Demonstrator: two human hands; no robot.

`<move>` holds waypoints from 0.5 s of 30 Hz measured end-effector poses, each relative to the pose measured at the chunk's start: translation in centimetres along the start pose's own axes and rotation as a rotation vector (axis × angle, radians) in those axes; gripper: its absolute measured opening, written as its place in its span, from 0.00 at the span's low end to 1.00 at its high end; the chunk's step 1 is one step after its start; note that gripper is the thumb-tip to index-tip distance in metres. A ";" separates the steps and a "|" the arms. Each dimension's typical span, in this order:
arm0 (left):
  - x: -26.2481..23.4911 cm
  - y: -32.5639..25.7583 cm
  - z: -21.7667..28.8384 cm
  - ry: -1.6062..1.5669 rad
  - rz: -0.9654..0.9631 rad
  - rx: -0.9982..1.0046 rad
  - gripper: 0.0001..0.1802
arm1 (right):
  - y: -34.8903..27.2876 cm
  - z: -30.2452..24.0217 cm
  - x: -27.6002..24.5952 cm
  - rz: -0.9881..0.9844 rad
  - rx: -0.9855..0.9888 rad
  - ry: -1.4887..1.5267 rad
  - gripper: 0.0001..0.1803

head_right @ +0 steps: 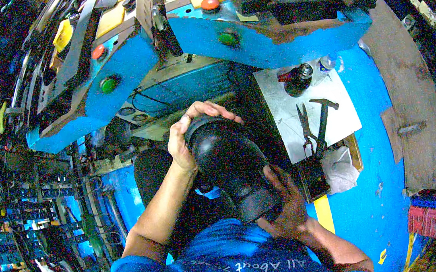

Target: The person repeatedly trims the edges of black shoes using a handheld knife-like tool. They pick up each shoe, scrape the edges, and place the shoes on a nearby rack. The process is repeated for multiple shoes in a shoe manufacturing setting.

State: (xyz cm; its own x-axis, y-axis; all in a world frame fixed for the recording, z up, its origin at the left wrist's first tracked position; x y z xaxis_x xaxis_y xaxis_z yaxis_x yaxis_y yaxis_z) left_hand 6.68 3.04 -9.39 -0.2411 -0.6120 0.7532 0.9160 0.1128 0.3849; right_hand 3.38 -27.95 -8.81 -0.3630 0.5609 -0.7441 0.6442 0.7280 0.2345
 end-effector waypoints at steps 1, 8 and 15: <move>0.1 0.0 -0.1 0.023 -0.012 -0.005 0.35 | 0.0 0.0 0.0 0.007 0.003 0.005 0.67; 0.4 -0.3 -0.4 0.041 -0.013 0.013 0.34 | 0.3 -0.2 0.2 0.028 0.003 0.021 0.65; 0.5 -0.3 -0.1 0.056 0.004 0.008 0.34 | 0.6 -0.2 0.0 0.020 -0.006 0.002 0.65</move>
State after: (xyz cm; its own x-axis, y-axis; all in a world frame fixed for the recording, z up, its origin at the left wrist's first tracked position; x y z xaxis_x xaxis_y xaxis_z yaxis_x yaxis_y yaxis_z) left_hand 6.31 2.59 -9.22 -0.2187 -0.6546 0.7237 0.9143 0.1218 0.3864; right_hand 3.60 -27.43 -8.53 -0.3516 0.5763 -0.7378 0.6473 0.7189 0.2531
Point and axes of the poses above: each hand's wrist, its own y-axis towards the middle knuckle, its own x-axis out of the palm, z = x × y, the point moved 1 cm from there along y, towards the middle knuckle, and after that the axes turned 10 degrees about -y, right-handed, at the moved point
